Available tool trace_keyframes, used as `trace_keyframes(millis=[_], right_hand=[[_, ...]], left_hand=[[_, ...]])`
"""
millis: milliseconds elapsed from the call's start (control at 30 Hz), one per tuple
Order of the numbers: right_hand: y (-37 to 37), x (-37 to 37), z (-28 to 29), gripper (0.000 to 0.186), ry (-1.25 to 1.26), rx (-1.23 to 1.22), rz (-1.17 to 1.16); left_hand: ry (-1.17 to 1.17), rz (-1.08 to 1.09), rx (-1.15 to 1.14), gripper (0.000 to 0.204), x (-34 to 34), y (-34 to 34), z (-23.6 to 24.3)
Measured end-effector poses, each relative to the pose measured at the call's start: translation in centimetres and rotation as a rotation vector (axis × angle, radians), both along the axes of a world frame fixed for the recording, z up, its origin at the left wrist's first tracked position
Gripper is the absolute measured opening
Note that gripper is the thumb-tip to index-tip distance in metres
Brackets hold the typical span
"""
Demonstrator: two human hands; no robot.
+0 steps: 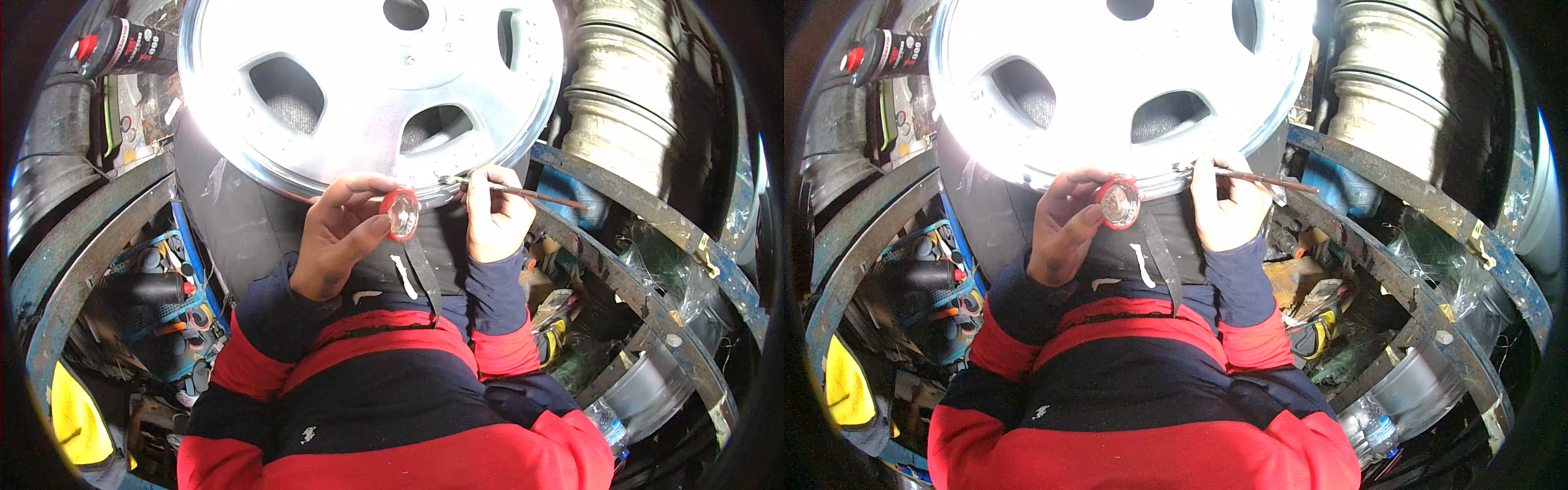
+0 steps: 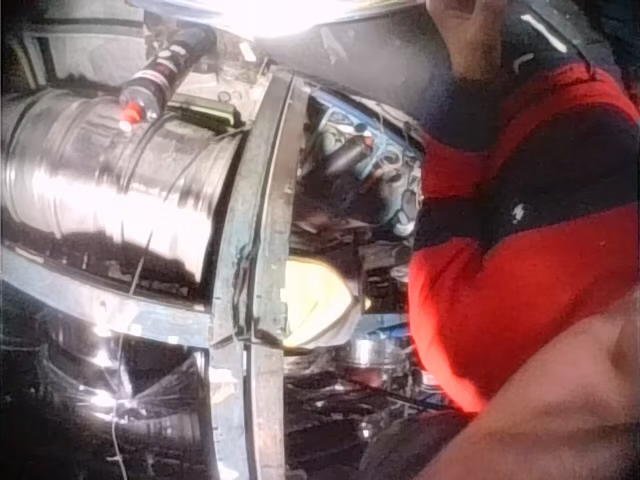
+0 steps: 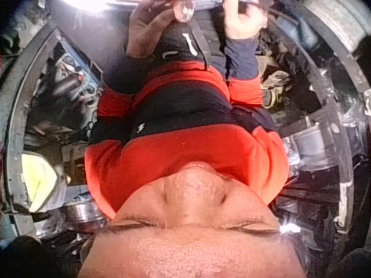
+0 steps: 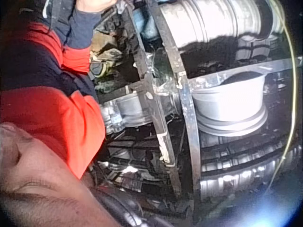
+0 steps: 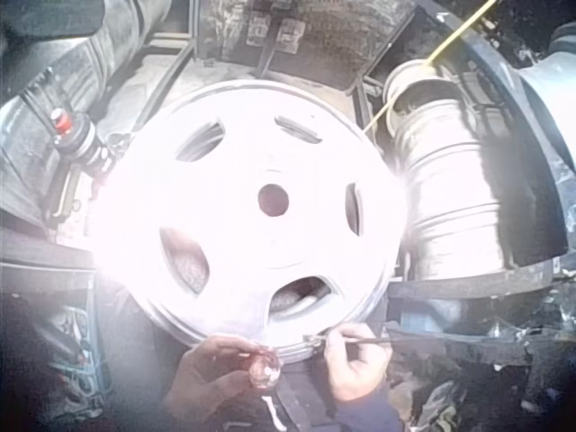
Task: The person paints the small decorative bolts and crevices on a silver car rim using a fine brush and red paint. They rotate the rim on their lap to reach different sections.
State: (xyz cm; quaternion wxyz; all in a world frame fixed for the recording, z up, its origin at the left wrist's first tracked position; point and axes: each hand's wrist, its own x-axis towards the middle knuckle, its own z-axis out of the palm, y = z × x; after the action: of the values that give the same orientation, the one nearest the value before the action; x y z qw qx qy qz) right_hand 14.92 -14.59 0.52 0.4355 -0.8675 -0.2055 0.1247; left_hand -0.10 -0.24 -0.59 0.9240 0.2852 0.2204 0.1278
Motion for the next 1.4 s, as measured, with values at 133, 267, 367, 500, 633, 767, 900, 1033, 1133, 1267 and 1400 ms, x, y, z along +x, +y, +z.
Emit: trace_keyframes(millis=[133, 267, 367, 500, 633, 767, 900, 1033, 1133, 1267, 1400], right_hand=[[-0.4, 0.4, 0.2, 0.008, 0.013, -0.006, -0.006], [-0.6, 1.1, 0.0, 0.008, 0.055, 0.019, -0.042], [1.0, 0.7, 0.3, 0.009, 0.061, 0.028, -0.028], [1.3, 0.4, 0.4, 0.015, -0.145, -0.046, -0.067], [0.4, 1.9, 0.5, 0.029, -0.223, 0.223, 0.081], [6.7, -1.8, 5.2, 0.031, -0.241, 0.380, 0.469], [9.3, -5.5, 9.2, 0.039, -0.304, 0.045, 1.067], [8.4, -5.8, 7.2, 0.045, -0.166, 0.103, 1.352], [7.9, -7.6, 6.8, 0.050, 0.144, 0.420, 1.296], [6.8, -8.5, 9.4, 0.055, 0.315, 0.204, 1.486], [4.8, -9.7, 8.6, 0.052, -0.231, 0.496, 1.169]], left_hand=[[0.005, -0.013, -0.013, 0.034, 0.5, -0.4, 0.0], [0.021, -0.004, 0.008, 0.035, 1.3, -0.6, 0.0], [0.049, -0.016, 0.139, 0.036, 0.9, -0.1, -0.9], [0.076, 0.076, 0.030, 0.029, -0.2, 1.1, 0.6], [-0.125, 0.371, 0.092, 0.023, 0.3, -2.7, 1.7], [-0.325, 0.371, -0.054, 0.028, -2.1, -2.2, 3.1], [-0.320, 0.525, -0.057, 0.031, -6.2, -2.7, 6.6], [-0.311, 0.633, -0.071, 0.035, -8.7, -3.8, 7.2], [-0.282, 0.625, -0.045, 0.036, -9.2, -4.3, 7.9], [-0.296, 0.559, -0.040, 0.038, -10.4, -5.7, 8.2], [-0.286, 0.614, -0.114, 0.036, -10.1, -6.5, 8.5]])
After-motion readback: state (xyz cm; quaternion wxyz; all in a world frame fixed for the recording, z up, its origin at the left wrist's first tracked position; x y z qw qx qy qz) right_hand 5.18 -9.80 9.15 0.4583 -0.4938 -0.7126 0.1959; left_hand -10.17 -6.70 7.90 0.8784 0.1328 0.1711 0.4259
